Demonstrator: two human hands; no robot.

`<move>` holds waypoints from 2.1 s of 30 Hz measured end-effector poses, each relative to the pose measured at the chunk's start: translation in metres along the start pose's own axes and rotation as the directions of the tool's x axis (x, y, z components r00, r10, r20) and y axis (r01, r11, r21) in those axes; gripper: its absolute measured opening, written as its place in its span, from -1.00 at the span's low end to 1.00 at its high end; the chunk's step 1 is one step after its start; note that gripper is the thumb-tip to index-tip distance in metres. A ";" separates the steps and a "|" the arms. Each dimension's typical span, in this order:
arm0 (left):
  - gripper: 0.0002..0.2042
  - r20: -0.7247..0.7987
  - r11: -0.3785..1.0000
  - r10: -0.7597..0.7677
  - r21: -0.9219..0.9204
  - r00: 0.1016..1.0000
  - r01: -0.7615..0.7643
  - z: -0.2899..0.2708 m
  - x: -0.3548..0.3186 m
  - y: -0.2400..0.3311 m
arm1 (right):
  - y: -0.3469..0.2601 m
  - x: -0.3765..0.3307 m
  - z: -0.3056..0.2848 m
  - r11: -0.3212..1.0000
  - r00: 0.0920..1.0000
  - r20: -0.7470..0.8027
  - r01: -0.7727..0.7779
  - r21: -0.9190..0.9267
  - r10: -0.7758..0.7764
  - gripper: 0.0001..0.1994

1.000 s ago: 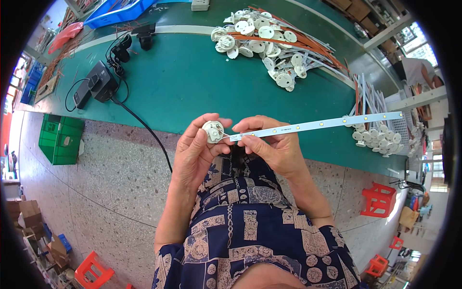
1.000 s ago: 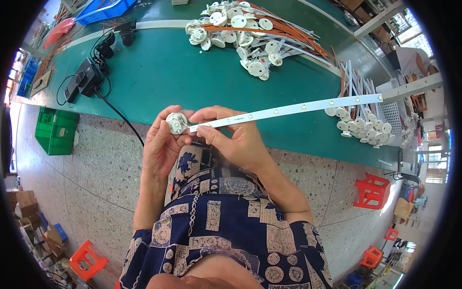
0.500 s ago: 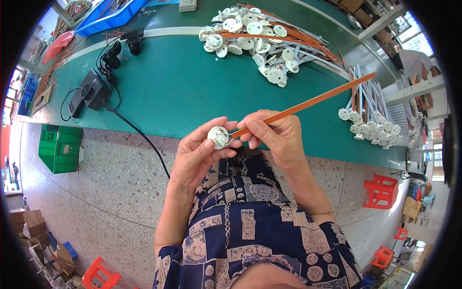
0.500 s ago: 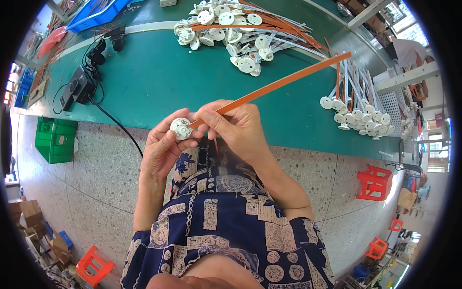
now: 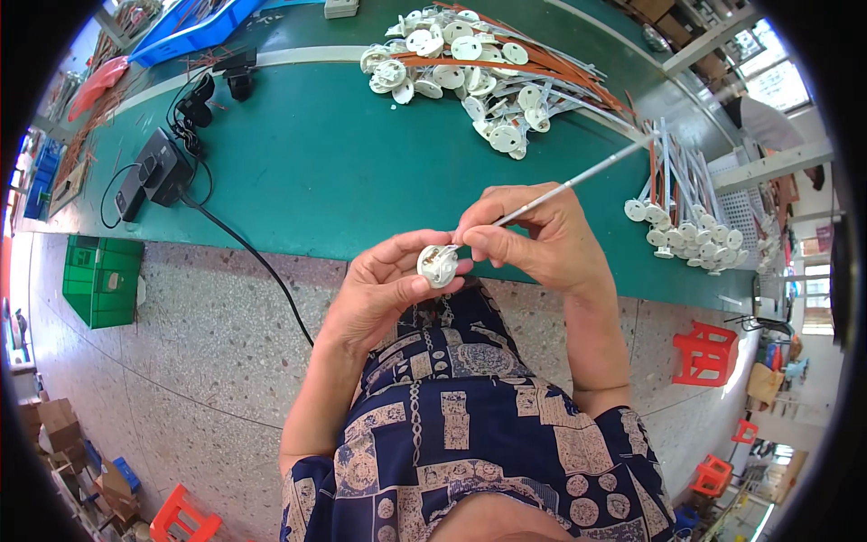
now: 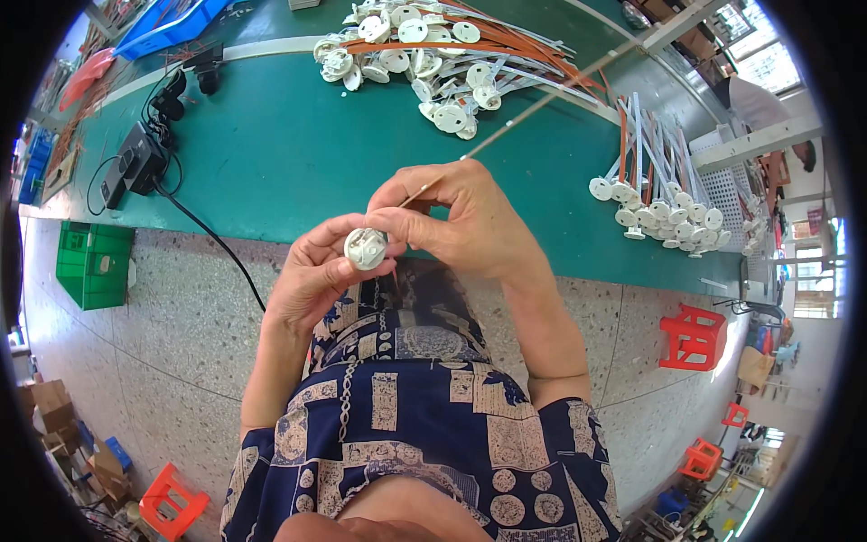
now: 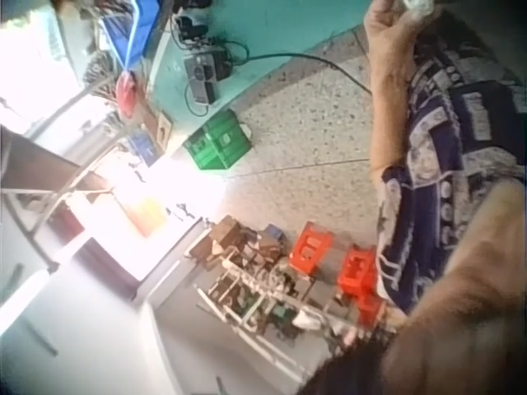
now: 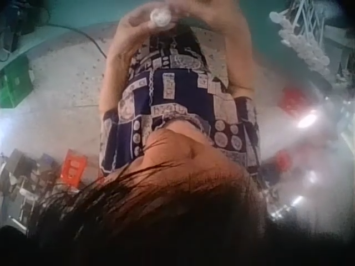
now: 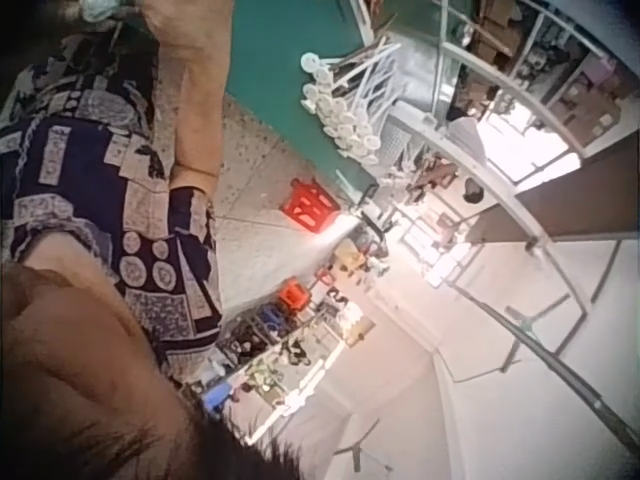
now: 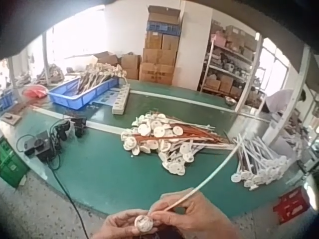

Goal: The person assembles LED light components by attaching LED strips to circular plastic bases using a precision tool.

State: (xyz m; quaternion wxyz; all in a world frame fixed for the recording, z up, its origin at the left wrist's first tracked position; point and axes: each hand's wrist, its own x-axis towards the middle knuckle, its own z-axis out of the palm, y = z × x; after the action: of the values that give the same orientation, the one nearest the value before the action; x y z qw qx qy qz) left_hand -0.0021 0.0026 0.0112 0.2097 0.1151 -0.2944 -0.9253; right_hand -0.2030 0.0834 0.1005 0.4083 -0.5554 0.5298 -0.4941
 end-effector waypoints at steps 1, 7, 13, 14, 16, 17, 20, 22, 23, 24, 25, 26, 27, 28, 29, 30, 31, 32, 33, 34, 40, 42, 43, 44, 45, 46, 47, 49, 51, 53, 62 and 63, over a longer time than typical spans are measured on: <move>-0.49 -0.005 1.000 -0.020 0.022 1.000 0.021 0.001 0.001 -0.001 | 0.001 -0.001 -0.001 1.000 1.000 0.000 -0.002 -0.003 0.002 -0.88; -0.48 0.048 0.991 0.133 0.018 0.990 -0.134 0.001 0.006 -0.012 | 0.000 -0.014 0.000 0.989 0.994 -0.066 0.083 -0.119 -0.091 -0.88; -0.47 -0.036 0.990 0.122 -0.069 0.992 -0.124 0.010 0.009 -0.013 | -0.002 -0.025 0.004 0.997 0.987 -0.162 0.008 -0.072 -0.020 -0.84; -0.47 -0.035 0.990 0.120 -0.069 0.992 -0.122 0.009 0.009 -0.014 | 0.000 -0.026 0.004 0.997 0.986 -0.162 0.016 -0.069 -0.027 -0.83; -0.48 -0.043 0.990 0.142 -0.014 0.989 -0.143 0.004 0.010 -0.019 | 0.003 -0.027 0.005 0.994 0.986 -0.145 0.066 -0.092 -0.079 -0.83; -0.48 -0.043 0.990 0.140 -0.013 0.989 -0.141 0.004 0.010 -0.020 | 0.005 -0.027 0.006 0.987 0.983 -0.123 0.119 -0.112 -0.133 -0.83; -0.48 -0.045 0.981 0.187 -0.045 0.981 -0.189 0.006 0.011 -0.021 | 0.010 -0.027 0.013 0.983 0.970 -0.195 0.122 -0.140 -0.148 -0.82; -0.48 -0.020 0.978 0.193 -0.077 0.981 -0.193 0.006 0.011 -0.021 | 0.013 -0.027 0.016 0.970 0.951 -0.254 0.125 -0.208 -0.177 -0.82; -0.48 -0.020 0.978 0.192 -0.078 0.981 -0.193 0.006 0.012 -0.021 | 0.016 -0.026 0.017 0.943 0.933 -0.268 0.158 -0.291 -0.239 -0.84; -0.48 -0.016 0.975 0.197 -0.101 0.980 -0.197 0.006 0.012 -0.020 | 0.018 -0.025 0.017 0.908 0.912 -0.276 0.188 -0.374 -0.302 -0.86; -0.48 -0.012 0.972 0.202 -0.124 0.979 -0.201 0.007 0.013 -0.020 | 0.016 -0.026 0.017 0.908 0.912 -0.276 0.188 -0.374 -0.302 -0.86; -0.48 -0.014 0.972 0.202 -0.124 0.979 -0.202 0.007 0.013 -0.020 | 0.011 -0.028 0.019 0.916 0.919 -0.280 0.165 -0.366 -0.277 -0.88; -0.48 -0.019 0.970 0.203 -0.132 0.979 -0.204 0.007 0.013 -0.020 | 0.009 -0.029 0.020 0.923 0.925 -0.284 0.142 -0.358 -0.252 -0.90; -0.47 -0.024 0.968 0.205 -0.139 0.978 -0.207 0.007 0.013 -0.019 | 0.009 -0.028 0.021 0.923 0.926 -0.283 0.141 -0.357 -0.251 -0.90; -0.47 -0.024 0.969 0.204 -0.140 0.979 -0.206 0.007 0.013 -0.020 | 0.008 -0.028 0.023 0.911 0.923 -0.276 0.148 -0.385 -0.267 -0.91; -0.47 -0.017 0.969 0.198 -0.144 0.980 -0.199 0.007 0.013 -0.020 | 0.008 -0.028 0.024 0.898 0.921 -0.269 0.155 -0.412 -0.282 -0.92; -0.47 -0.011 0.970 0.192 -0.148 0.981 -0.192 0.006 0.013 -0.020 | 0.007 -0.028 0.024 0.898 0.921 -0.270 0.153 -0.412 -0.281 -0.92; -0.47 -0.012 0.970 0.192 -0.148 0.981 -0.192 0.006 0.013 -0.020 | 0.007 -0.028 0.025 0.893 0.920 -0.270 0.153 -0.423 -0.285 -0.92; -0.48 -0.013 0.970 0.192 -0.151 0.981 -0.191 0.007 0.013 -0.020 | 0.007 -0.028 0.026 0.888 0.918 -0.269 0.153 -0.434 -0.290 -0.92; -0.48 -0.013 0.970 0.191 -0.153 0.981 -0.191 0.007 0.013 -0.020 | 0.007 -0.028 0.027 0.888 0.919 -0.269 0.152 -0.433 -0.289 -0.92; -0.49 -0.018 0.968 0.192 -0.161 0.981 -0.193 0.007 0.013 -0.018 | 0.008 -0.028 0.029 0.899 0.927 -0.271 0.131 -0.418 -0.261 -0.92; -0.49 -0.017 0.968 0.192 -0.158 0.981 -0.193 0.007 0.013 -0.018 | 0.008 -0.027 0.029 0.898 0.924 -0.277 0.130 -0.420 -0.264 -0.92; -0.49 -0.017 0.969 0.191 -0.156 0.981 -0.192 0.007 0.013 -0.018 | 0.009 -0.027 0.029 0.898 0.924 -0.276 0.131 -0.420 -0.264 -0.92; -0.49 -0.017 0.969 0.192 -0.156 0.981 -0.192 0.007 0.013 -0.018 | 0.011 -0.027 0.029 0.898 0.918 -0.283 0.142 -0.417 -0.276 -0.92; -0.48 -0.019 0.970 0.193 -0.146 0.981 -0.194 0.008 0.014 -0.017 | 0.012 -0.027 0.029 0.897 0.912 -0.290 0.153 -0.414 -0.289 -0.92; -0.48 -0.020 0.971 0.194 -0.136 0.981 -0.195 0.008 0.014 -0.017 | 0.012 -0.027 0.029 0.897 0.912 -0.290 0.153 -0.414 -0.289 -0.92; -0.48 -0.021 0.971 0.194 -0.136 0.981 -0.195 0.008 0.014 -0.018 | 0.012 -0.028 0.029 0.899 0.914 -0.290 0.151 -0.411 -0.286 -0.92; -0.47 -0.012 0.971 0.188 -0.150 0.982 -0.187 0.008 0.013 -0.018 | 0.012 -0.028 0.029 0.901 0.915 -0.289 0.149 -0.408 -0.282 -0.92; -0.47 -0.016 0.971 0.190 -0.148 0.982 -0.190 0.008 0.013 -0.019 | 0.012 -0.028 0.029 0.899 0.912 -0.289 0.156 -0.410 -0.290 -0.92; -0.47 -0.020 0.970 0.193 -0.145 0.981 -0.193 0.009 0.013 -0.019 | 0.012 -0.029 0.029 0.897 0.912 -0.287 0.156 -0.414 -0.292 -0.92; -0.50 -0.037 0.979 0.182 -0.082 0.983 -0.184 0.009 0.014 -0.019 | 0.013 -0.027 0.033 0.785 0.908 -0.247 0.128 -0.606 -0.339 -0.94; -0.53 -0.069 0.983 0.179 -0.030 0.981 -0.181 0.009 0.014 -0.019 | 0.018 -0.026 0.033 0.791 0.914 -0.249 0.112 -0.602 -0.319 -0.95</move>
State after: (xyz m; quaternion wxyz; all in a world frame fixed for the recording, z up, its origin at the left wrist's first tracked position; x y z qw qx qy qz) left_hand -0.0237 0.0150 0.0059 0.3043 0.1146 -0.2800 -0.9033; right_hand -0.1729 0.1049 0.0737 0.0642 -0.6169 0.6478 -0.4423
